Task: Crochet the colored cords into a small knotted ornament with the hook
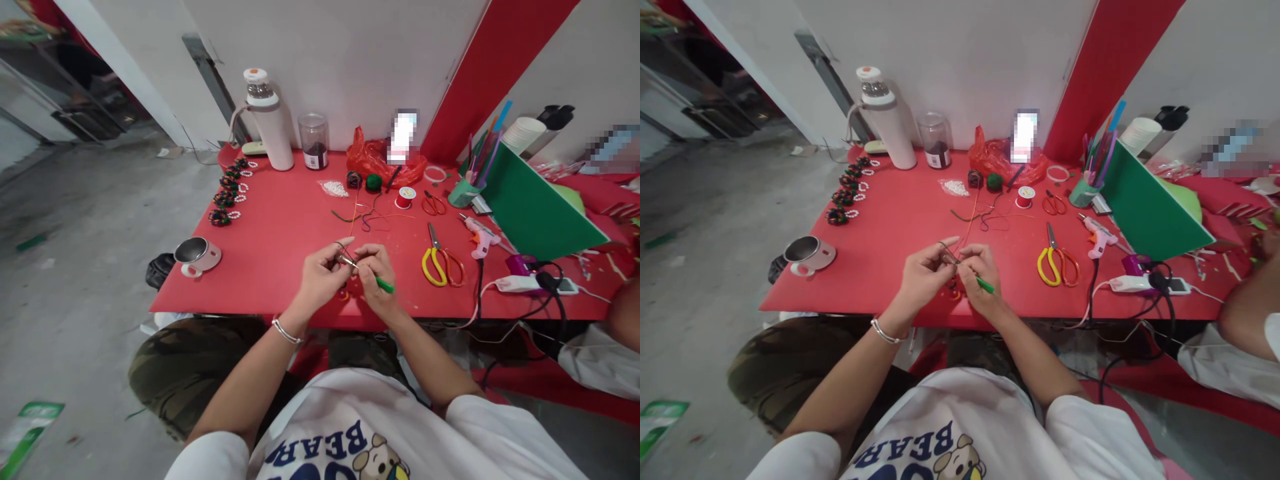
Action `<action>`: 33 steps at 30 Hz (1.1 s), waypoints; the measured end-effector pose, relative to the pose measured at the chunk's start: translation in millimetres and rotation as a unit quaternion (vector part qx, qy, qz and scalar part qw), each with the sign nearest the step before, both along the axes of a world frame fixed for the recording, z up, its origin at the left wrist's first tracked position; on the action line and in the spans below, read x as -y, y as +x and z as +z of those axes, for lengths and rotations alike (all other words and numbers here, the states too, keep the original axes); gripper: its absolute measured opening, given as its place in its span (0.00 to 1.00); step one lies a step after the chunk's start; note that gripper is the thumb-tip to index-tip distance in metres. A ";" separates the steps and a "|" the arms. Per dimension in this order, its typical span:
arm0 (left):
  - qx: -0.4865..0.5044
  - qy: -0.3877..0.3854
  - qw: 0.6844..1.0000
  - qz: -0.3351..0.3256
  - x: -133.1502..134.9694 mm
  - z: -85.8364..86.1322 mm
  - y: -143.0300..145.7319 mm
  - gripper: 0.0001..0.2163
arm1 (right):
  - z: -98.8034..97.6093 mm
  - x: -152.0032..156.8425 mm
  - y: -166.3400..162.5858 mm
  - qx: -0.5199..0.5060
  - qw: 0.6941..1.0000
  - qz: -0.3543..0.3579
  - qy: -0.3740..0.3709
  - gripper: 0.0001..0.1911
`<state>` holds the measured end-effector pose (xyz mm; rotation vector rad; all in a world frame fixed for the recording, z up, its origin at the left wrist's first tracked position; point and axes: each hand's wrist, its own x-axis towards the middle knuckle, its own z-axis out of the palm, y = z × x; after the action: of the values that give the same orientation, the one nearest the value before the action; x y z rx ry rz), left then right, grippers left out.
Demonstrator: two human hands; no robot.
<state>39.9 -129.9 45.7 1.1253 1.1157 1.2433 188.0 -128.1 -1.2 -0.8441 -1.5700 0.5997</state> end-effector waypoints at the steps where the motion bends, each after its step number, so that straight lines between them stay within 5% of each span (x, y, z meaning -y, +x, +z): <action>1: -0.020 0.011 0.999 0.034 2.8 -1.5 6.0 0.23 | -3.4 1.5 -4.8 0.009 0.999 -0.050 0.016 0.18; 4: 0.006 -0.001 0.998 0.062 6.3 -5.5 12.9 0.25 | -8.0 2.0 -10.7 0.009 0.989 -0.131 0.069 0.15; 6: 0.070 -0.041 0.996 0.024 4.0 -6.1 8.1 0.25 | -6.8 -0.5 -7.8 -0.012 0.990 -0.111 0.085 0.18; 10: 0.124 -0.140 0.977 -0.106 -3.7 -0.6 -9.9 0.25 | -3.5 -10.1 6.2 -0.076 0.996 0.054 -0.015 0.27; 14: 0.089 -0.113 0.984 -0.101 -5.5 4.4 -16.2 0.24 | -4.3 -18.4 18.8 -0.109 0.969 0.192 -0.115 0.25; 33: 0.073 -0.130 0.975 -0.163 -7.7 8.1 -27.0 0.24 | 4.6 -25.1 32.4 -0.113 0.956 0.212 -0.166 0.26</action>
<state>12.9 -122.2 53.9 0.9558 0.9094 0.8812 220.4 -103.0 3.3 -0.6518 -1.4658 1.2542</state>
